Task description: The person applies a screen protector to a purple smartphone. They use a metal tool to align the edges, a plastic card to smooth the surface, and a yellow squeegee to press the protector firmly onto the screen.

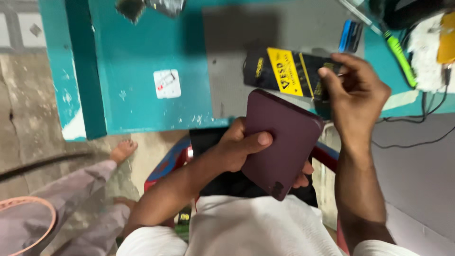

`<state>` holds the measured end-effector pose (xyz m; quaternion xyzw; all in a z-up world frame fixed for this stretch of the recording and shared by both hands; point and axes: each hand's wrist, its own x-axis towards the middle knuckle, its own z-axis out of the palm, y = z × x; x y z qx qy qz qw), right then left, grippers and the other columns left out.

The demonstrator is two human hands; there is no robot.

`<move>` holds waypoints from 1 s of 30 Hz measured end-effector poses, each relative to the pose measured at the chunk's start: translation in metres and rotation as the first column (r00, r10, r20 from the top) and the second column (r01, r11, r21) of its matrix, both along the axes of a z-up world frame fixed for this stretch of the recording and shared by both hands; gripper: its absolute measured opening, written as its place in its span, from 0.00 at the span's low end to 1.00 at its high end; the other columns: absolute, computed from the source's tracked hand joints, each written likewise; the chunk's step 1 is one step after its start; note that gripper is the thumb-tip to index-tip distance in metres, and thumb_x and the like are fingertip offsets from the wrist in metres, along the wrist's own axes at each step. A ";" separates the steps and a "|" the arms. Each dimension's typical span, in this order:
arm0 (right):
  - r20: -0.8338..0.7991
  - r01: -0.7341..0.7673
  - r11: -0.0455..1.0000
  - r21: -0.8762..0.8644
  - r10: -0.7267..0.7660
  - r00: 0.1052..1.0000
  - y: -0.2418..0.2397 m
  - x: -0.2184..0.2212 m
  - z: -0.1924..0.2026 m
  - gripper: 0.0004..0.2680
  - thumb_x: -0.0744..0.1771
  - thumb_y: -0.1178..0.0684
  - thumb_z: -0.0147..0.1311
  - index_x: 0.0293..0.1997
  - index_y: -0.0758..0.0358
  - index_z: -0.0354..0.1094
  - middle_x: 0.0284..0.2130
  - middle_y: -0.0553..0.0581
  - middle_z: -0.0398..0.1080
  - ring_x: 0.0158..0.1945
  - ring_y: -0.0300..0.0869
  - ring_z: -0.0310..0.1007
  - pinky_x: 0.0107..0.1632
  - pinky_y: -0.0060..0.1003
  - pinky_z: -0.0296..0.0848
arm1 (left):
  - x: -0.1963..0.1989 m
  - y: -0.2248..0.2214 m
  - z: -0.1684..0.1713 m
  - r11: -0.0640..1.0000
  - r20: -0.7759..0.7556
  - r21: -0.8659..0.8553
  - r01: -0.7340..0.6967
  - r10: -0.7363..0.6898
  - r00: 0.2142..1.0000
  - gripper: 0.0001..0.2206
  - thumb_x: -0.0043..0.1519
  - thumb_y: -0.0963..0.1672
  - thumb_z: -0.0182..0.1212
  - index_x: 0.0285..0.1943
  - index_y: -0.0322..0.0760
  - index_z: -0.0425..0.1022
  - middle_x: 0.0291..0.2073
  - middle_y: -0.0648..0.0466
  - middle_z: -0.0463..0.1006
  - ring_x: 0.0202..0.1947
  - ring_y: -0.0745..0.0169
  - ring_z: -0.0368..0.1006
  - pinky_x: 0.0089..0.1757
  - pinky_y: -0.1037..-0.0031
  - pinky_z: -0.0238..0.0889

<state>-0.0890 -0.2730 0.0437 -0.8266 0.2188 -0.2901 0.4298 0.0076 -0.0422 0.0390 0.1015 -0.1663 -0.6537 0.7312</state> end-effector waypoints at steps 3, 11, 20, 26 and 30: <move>-0.115 -0.019 0.945 -0.325 -0.020 0.993 0.003 0.017 0.029 0.10 0.67 0.65 0.69 0.52 0.73 0.76 0.44 0.63 0.76 0.34 0.37 0.71 0.35 0.30 0.69 | 0.003 -0.012 0.000 1.000 0.008 -0.019 0.003 -0.002 1.000 0.29 0.73 0.51 0.60 0.66 0.15 0.62 0.46 0.25 0.77 0.45 0.29 0.79 0.47 0.46 0.76; 0.011 -0.305 0.952 -0.031 0.305 0.952 0.030 -0.026 0.066 0.17 0.64 0.63 0.64 0.60 0.72 0.69 0.43 0.63 0.78 0.33 0.31 0.70 0.35 0.25 0.67 | -0.005 -0.024 -0.030 0.999 -0.044 0.012 0.044 -0.044 0.998 0.28 0.73 0.52 0.60 0.64 0.16 0.63 0.44 0.27 0.79 0.42 0.33 0.80 0.44 0.48 0.78; -0.058 -0.353 0.930 0.107 0.360 0.931 0.038 -0.046 0.076 0.20 0.62 0.66 0.62 0.61 0.74 0.67 0.24 0.50 0.73 0.22 0.25 0.61 0.28 0.21 0.60 | -0.019 -0.029 -0.037 0.999 0.029 0.054 0.004 -0.006 1.000 0.28 0.71 0.51 0.63 0.66 0.20 0.64 0.44 0.33 0.80 0.40 0.39 0.81 0.44 0.48 0.79; -0.118 -0.387 0.919 0.073 0.394 0.912 0.035 -0.051 0.080 0.21 0.61 0.66 0.63 0.61 0.75 0.67 0.25 0.54 0.75 0.21 0.25 0.62 0.28 0.22 0.62 | -0.023 -0.028 -0.043 0.997 0.069 0.075 -0.009 0.004 0.998 0.28 0.71 0.51 0.63 0.66 0.18 0.64 0.45 0.34 0.80 0.41 0.39 0.81 0.43 0.50 0.78; -0.107 -0.431 0.902 0.032 0.431 0.896 0.036 -0.049 0.084 0.20 0.62 0.66 0.62 0.61 0.75 0.66 0.34 0.61 0.79 0.21 0.26 0.62 0.26 0.23 0.62 | -0.024 -0.028 -0.040 0.996 -0.044 0.065 0.057 -0.054 0.998 0.28 0.71 0.51 0.63 0.68 0.20 0.64 0.45 0.34 0.79 0.41 0.39 0.81 0.43 0.48 0.79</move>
